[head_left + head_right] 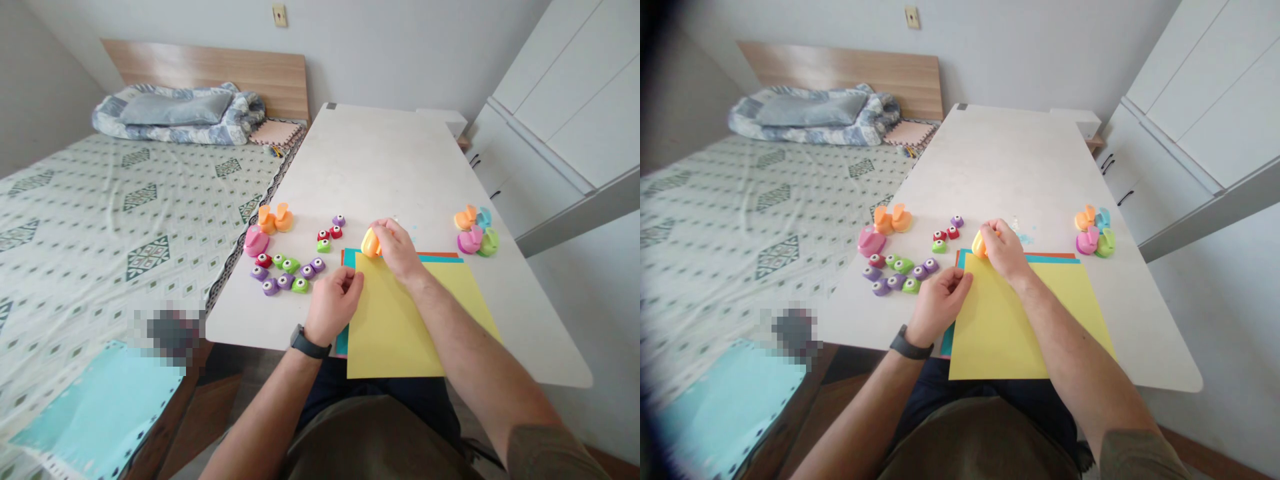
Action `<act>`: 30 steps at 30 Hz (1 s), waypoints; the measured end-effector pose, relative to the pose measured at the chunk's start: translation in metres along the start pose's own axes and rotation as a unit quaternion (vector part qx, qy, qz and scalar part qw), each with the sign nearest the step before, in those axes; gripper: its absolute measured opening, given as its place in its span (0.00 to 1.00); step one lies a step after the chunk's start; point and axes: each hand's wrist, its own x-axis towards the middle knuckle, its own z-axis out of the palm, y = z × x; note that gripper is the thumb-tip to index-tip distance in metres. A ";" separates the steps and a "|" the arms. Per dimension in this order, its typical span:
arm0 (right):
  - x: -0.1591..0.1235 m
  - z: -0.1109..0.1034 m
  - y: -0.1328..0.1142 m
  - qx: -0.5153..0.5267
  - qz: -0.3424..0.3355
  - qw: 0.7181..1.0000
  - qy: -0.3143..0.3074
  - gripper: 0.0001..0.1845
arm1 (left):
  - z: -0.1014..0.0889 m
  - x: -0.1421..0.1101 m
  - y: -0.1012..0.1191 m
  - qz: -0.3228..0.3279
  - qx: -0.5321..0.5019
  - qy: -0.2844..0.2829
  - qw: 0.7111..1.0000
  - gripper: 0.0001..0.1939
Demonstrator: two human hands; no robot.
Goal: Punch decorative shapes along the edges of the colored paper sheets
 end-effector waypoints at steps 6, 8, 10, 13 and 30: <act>0.000 0.002 -0.001 -0.021 0.005 1.000 0.001 0.18 | 0.000 -0.001 0.003 -0.006 -0.018 0.003 1.000 0.15; 0.000 0.002 -0.001 -0.019 0.010 1.000 -0.008 0.18 | 0.000 -0.001 0.002 -0.003 -0.019 0.003 1.000 0.15; 0.000 0.002 -0.001 -0.013 0.014 1.000 -0.015 0.18 | 0.000 -0.001 0.002 0.001 -0.016 0.002 1.000 0.14; -0.002 0.003 -0.001 -0.009 0.017 0.999 -0.033 0.18 | -0.001 0.000 0.001 0.008 -0.013 0.004 1.000 0.14; -0.010 0.009 -0.006 -0.041 0.002 0.997 -0.067 0.15 | 0.000 0.001 -0.001 0.017 -0.004 0.013 1.000 0.15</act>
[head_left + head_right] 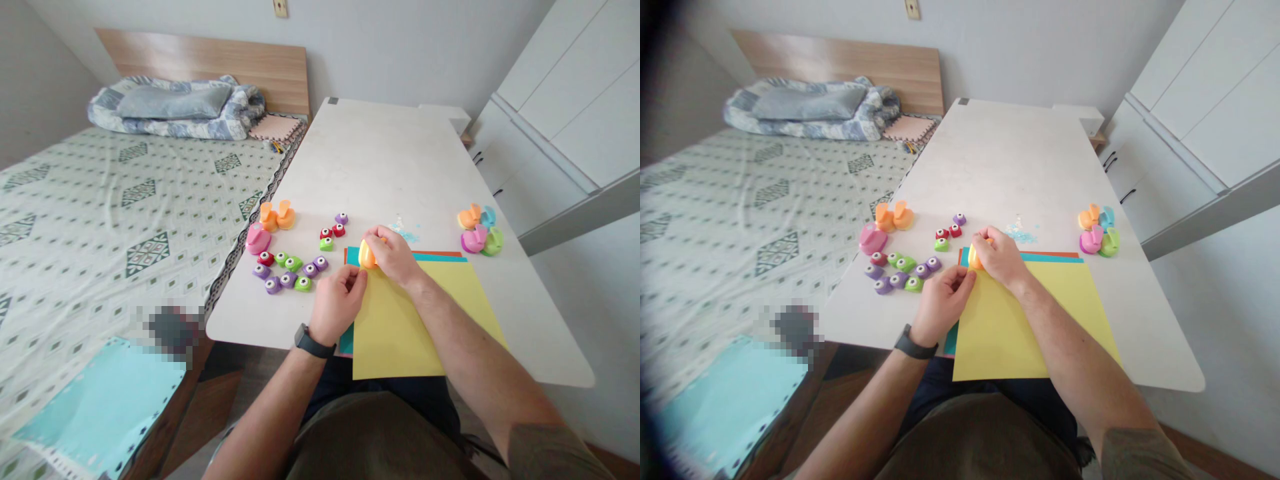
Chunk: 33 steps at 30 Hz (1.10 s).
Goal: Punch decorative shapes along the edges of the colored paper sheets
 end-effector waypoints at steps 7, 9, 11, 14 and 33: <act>0.000 0.001 0.004 -0.010 -0.009 1.000 0.023 0.17 | 0.000 -0.001 0.000 0.000 -0.008 0.002 1.000 0.15; 0.000 0.001 0.005 -0.012 -0.009 1.000 0.026 0.17 | -0.001 0.000 0.000 0.000 -0.009 0.000 1.000 0.15; 0.000 0.001 0.005 -0.013 -0.012 1.000 0.021 0.17 | -0.001 0.000 0.000 0.002 -0.009 0.000 1.000 0.15; -0.001 0.001 0.004 -0.015 -0.016 1.000 0.015 0.17 | 0.000 0.000 -0.001 0.003 -0.008 0.001 1.000 0.15; 0.003 0.006 0.008 -0.064 -0.005 0.997 0.042 0.18 | 0.002 0.000 -0.002 0.007 0.008 0.003 1.000 0.14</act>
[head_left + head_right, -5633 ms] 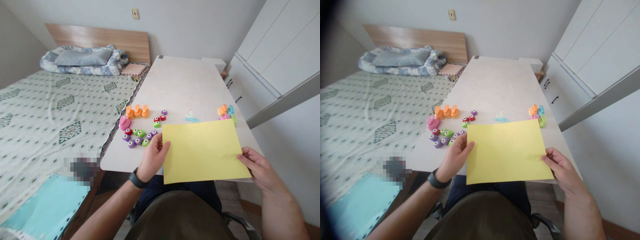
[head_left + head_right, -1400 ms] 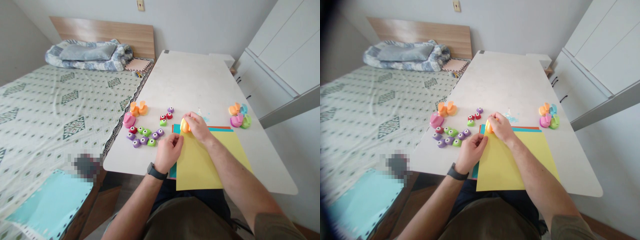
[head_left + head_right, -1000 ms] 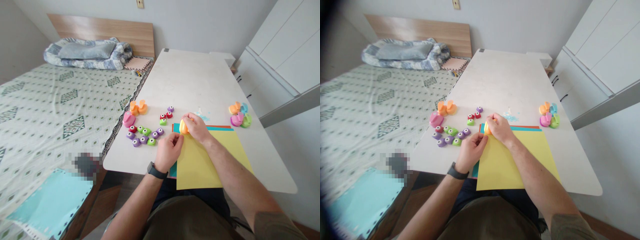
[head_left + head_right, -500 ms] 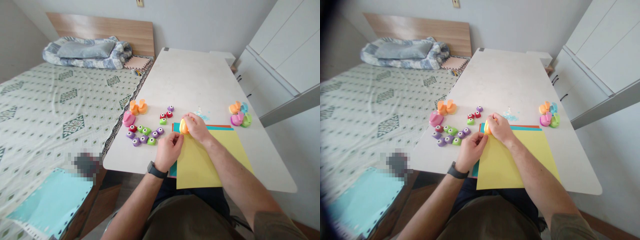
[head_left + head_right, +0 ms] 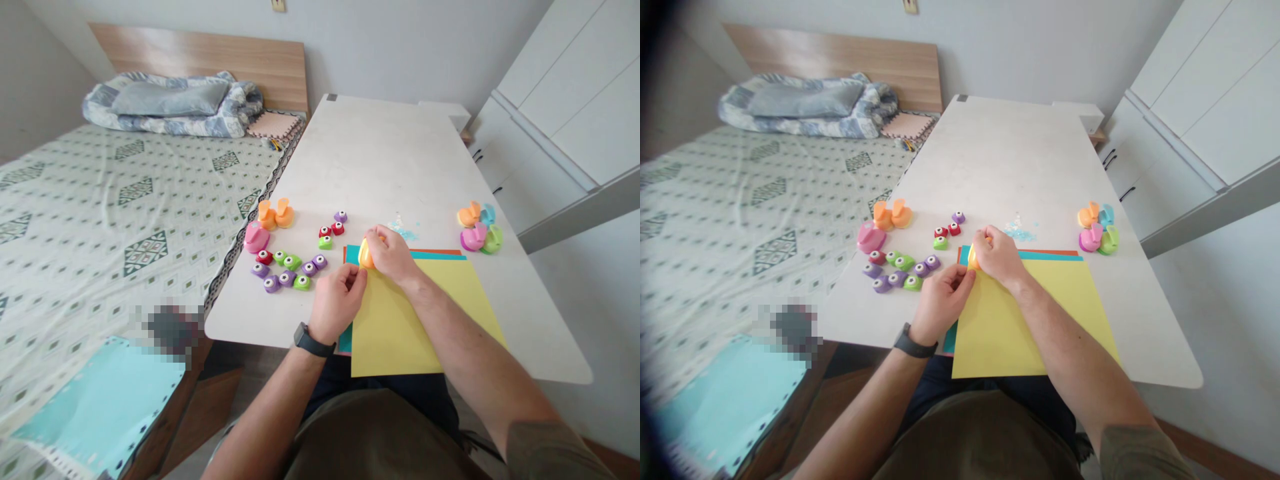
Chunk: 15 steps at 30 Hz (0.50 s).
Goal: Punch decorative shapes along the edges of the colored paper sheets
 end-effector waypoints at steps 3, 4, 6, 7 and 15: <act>0.001 0.000 -0.001 -0.006 0.002 1.000 -0.003 0.17 | 0.000 0.000 0.000 0.001 0.002 -0.003 1.000 0.14; 0.001 0.000 -0.001 -0.008 0.003 1.000 -0.003 0.16 | -0.001 0.000 0.000 0.001 0.003 -0.004 1.000 0.14; 0.002 0.001 -0.001 -0.010 0.002 1.000 -0.003 0.15 | -0.001 0.000 0.000 0.001 0.003 -0.005 1.000 0.14; 0.003 0.001 -0.001 -0.012 -0.001 1.000 -0.003 0.15 | -0.001 0.000 0.001 0.001 0.002 -0.007 1.000 0.14; 0.004 0.004 -0.002 -0.023 -0.019 1.000 -0.004 0.14 | -0.001 -0.001 0.000 -0.004 0.003 -0.011 1.000 0.14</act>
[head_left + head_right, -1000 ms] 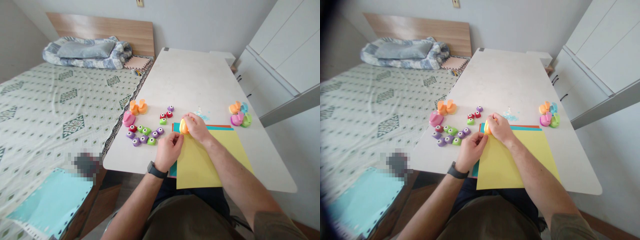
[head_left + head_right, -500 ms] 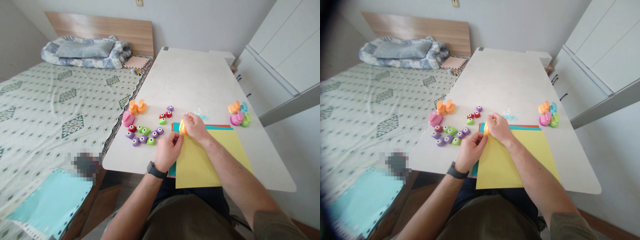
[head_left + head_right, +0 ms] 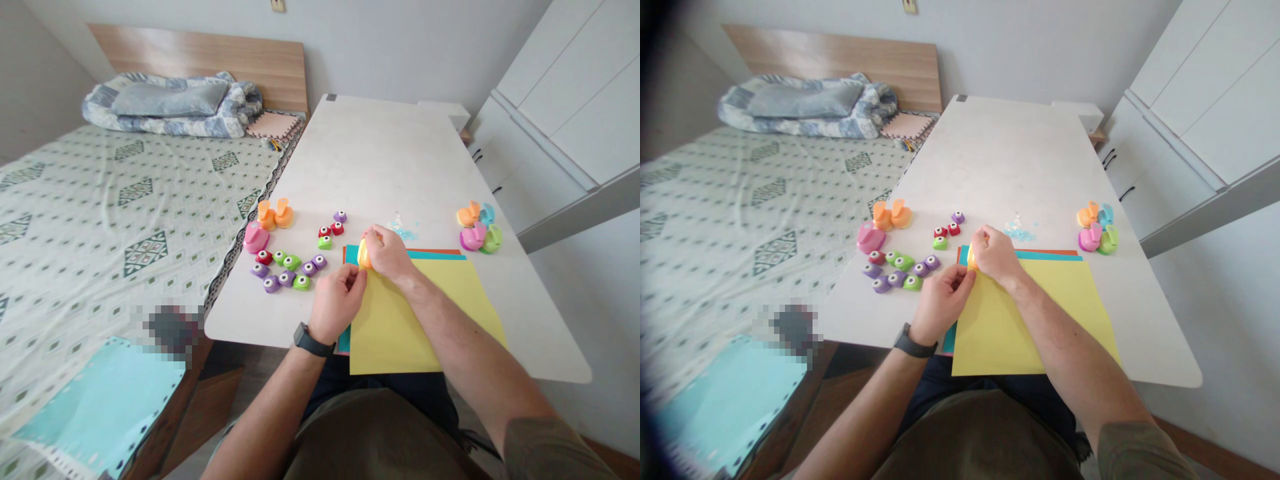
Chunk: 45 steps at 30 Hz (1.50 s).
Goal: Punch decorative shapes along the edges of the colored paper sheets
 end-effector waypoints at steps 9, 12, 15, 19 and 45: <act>0.001 0.000 0.000 -0.017 -0.003 1.000 -0.001 0.14 | 0.000 0.000 0.001 0.006 0.010 0.001 1.000 0.15; 0.002 0.001 0.001 -0.020 -0.005 1.000 -0.003 0.14 | 0.001 0.000 0.001 0.007 0.003 -0.001 1.000 0.14; 0.002 0.001 0.001 -0.019 0.000 1.000 -0.006 0.14 | 0.001 0.000 0.000 0.007 -0.001 -0.003 1.000 0.14; 0.002 0.001 0.000 -0.018 -0.003 1.000 -0.006 0.14 | 0.001 0.000 0.000 0.005 0.003 -0.004 1.000 0.14; -0.002 -0.001 -0.003 -0.006 -0.009 1.000 -0.010 0.22 | 0.004 0.004 -0.001 -0.033 -0.064 -0.013 0.997 0.21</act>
